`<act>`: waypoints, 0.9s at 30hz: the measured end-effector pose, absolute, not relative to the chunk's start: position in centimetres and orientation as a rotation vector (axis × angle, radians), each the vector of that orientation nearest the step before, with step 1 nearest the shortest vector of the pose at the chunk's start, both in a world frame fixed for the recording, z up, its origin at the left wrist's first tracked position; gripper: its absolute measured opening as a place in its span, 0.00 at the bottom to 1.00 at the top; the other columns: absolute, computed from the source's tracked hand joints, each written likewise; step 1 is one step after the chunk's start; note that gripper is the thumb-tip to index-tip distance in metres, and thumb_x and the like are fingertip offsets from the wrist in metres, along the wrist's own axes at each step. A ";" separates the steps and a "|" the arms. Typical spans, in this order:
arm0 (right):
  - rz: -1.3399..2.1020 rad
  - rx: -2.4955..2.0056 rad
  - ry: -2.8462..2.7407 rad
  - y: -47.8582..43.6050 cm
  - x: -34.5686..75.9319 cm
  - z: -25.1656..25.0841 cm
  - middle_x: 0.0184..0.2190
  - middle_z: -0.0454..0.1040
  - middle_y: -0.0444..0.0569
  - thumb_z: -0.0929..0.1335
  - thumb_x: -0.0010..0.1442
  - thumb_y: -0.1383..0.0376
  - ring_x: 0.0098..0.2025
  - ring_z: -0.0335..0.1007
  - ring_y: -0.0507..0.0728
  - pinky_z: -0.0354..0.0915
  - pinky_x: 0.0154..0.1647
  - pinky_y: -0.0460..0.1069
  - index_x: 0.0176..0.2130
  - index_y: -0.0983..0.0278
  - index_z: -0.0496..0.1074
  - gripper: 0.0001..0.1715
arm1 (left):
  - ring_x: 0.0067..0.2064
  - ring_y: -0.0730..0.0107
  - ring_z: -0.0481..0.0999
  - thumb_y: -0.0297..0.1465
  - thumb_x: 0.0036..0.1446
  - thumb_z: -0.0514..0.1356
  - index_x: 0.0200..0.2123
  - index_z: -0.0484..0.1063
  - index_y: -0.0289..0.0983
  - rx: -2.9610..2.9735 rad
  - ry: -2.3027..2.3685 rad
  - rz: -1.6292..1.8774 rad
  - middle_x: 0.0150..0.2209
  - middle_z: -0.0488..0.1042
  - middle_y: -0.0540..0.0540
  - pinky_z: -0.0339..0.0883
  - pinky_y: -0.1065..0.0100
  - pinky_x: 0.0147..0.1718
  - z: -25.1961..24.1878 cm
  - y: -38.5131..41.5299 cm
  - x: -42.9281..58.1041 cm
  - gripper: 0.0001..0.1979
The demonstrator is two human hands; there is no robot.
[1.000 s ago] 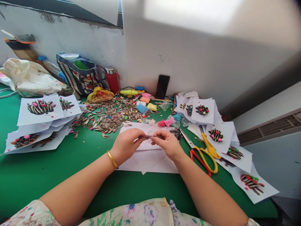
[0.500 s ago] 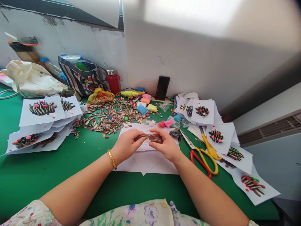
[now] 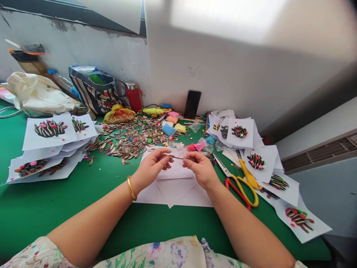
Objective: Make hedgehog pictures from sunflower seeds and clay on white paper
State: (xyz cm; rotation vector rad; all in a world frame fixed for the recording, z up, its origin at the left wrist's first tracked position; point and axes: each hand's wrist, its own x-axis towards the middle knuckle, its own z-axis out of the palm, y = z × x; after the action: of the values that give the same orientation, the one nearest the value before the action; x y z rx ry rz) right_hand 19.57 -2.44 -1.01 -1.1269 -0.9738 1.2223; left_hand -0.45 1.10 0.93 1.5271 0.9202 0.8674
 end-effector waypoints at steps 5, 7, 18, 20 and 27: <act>1.263 -1.107 -0.997 -2.5 19.3 -1.4 0.28 0.76 0.43 0.78 0.44 0.60 0.31 0.74 0.54 0.71 0.40 0.53 0.36 0.62 0.74 0.19 | 0.33 0.71 0.75 0.41 0.62 0.57 0.48 0.74 0.36 1.514 0.908 0.884 0.36 0.76 0.45 0.73 0.66 0.36 1.1 1.1 -0.6 0.18; 1.285 -1.108 -1.003 -2.5 19.2 -1.4 0.29 0.76 0.43 0.78 0.44 0.60 0.32 0.74 0.54 0.71 0.41 0.54 0.37 0.61 0.75 0.20 | 0.34 0.70 0.75 0.41 0.61 0.58 0.48 0.74 0.36 1.526 0.897 0.873 0.36 0.76 0.45 0.73 0.67 0.36 1.0 1.0 -0.6 0.18; 1.413 -1.096 -1.046 -3.3 18.2 -0.5 0.32 0.77 0.45 0.78 0.45 0.58 0.32 0.76 0.55 0.71 0.41 0.55 0.39 0.61 0.75 0.22 | 0.39 0.67 0.78 0.34 0.57 0.63 0.38 0.74 0.38 1.768 0.860 1.033 0.37 0.77 0.45 0.75 0.66 0.41 0.0 0.3 0.1 0.07; 1.417 -1.094 -1.057 -3.4 17.8 -0.6 0.31 0.77 0.44 0.78 0.45 0.57 0.31 0.75 0.55 0.71 0.39 0.54 0.37 0.62 0.74 0.20 | 0.39 0.67 0.78 0.33 0.57 0.62 0.38 0.75 0.38 1.806 0.862 1.017 0.38 0.77 0.46 0.75 0.66 0.40 -0.1 0.1 0.2 0.06; 1.338 -1.085 -0.942 -2.8 18.6 -1.1 0.24 0.73 0.40 0.78 0.44 0.58 0.27 0.72 0.52 0.68 0.34 0.49 0.31 0.62 0.72 0.17 | 0.34 0.69 0.77 0.37 0.56 0.64 0.39 0.74 0.36 1.535 0.893 1.066 0.36 0.78 0.45 0.74 0.67 0.34 0.1 0.2 0.0 0.12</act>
State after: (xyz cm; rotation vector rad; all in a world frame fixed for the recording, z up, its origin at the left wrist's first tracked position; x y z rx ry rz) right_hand 18.61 -2.83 -1.13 -1.0852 -0.9424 1.3379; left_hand 0.04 0.22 0.09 1.5354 0.8926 1.0657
